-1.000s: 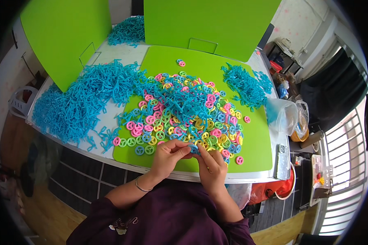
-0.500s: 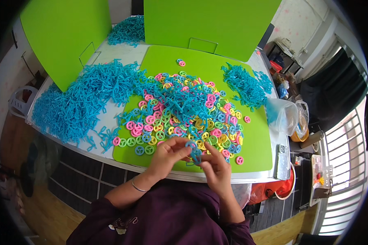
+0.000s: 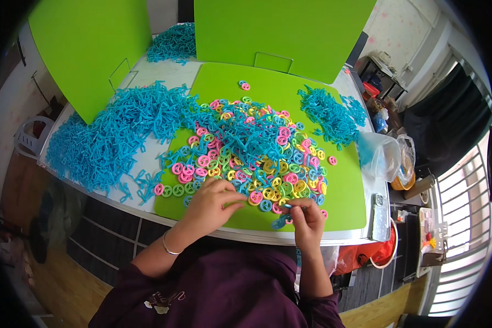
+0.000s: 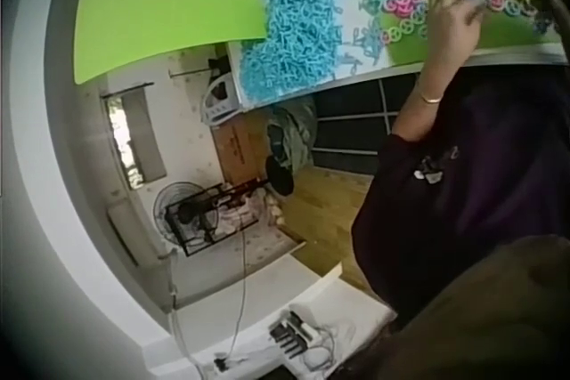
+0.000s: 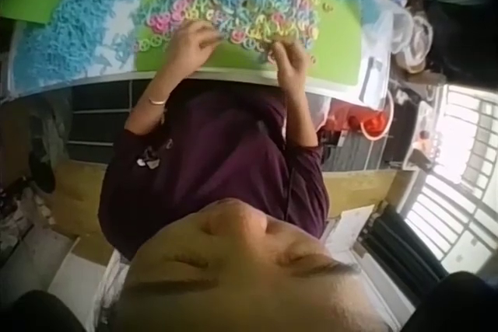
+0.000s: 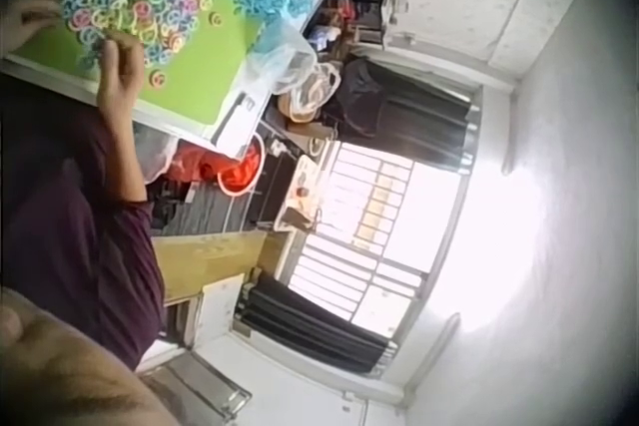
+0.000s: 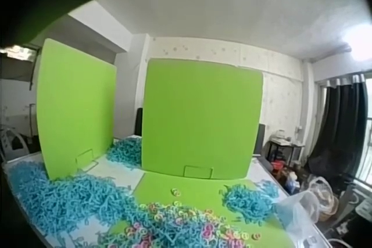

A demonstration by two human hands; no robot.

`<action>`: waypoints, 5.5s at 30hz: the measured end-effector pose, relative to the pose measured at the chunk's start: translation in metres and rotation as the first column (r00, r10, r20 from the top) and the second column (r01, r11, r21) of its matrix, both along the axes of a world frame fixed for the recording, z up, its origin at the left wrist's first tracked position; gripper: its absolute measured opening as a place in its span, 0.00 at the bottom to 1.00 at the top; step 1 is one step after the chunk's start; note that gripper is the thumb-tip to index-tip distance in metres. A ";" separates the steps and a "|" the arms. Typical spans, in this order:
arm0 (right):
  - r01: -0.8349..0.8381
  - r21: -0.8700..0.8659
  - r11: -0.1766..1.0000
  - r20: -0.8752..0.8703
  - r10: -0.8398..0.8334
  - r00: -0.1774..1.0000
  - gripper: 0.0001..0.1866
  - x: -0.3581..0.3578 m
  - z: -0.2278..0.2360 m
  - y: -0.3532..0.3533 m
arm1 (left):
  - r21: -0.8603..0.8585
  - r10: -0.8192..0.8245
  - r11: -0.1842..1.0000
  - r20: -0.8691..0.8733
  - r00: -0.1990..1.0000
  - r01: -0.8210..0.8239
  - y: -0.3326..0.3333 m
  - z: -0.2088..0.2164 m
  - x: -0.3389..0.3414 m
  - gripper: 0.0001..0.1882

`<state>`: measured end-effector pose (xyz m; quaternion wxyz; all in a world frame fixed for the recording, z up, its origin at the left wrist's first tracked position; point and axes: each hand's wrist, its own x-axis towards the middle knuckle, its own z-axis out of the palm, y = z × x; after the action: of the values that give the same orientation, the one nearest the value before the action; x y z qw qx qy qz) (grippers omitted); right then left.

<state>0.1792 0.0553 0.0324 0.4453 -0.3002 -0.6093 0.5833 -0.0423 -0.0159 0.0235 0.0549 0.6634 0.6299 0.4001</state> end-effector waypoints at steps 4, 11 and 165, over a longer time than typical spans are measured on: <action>-0.057 -0.103 0.993 -0.067 0.050 0.996 0.08 0.004 -0.006 0.005 | 0.024 0.042 0.999 -0.184 0.982 -0.038 0.004 -0.003 0.004 0.11; -0.106 -0.070 0.992 -0.033 0.104 0.994 0.09 0.000 -0.007 0.008 | 0.138 0.117 0.986 -0.183 0.976 -0.092 0.014 -0.004 -0.003 0.09; -0.062 0.607 0.793 0.390 -0.229 0.892 0.17 -0.039 -0.019 -0.016 | 0.024 -0.095 0.982 0.919 0.382 0.187 0.004 -0.030 0.027 0.06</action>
<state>0.1407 0.0392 0.0138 0.3922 -0.2947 -0.8339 0.2529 -0.0157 -0.0115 -0.0062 0.4535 0.3820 0.4531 0.6657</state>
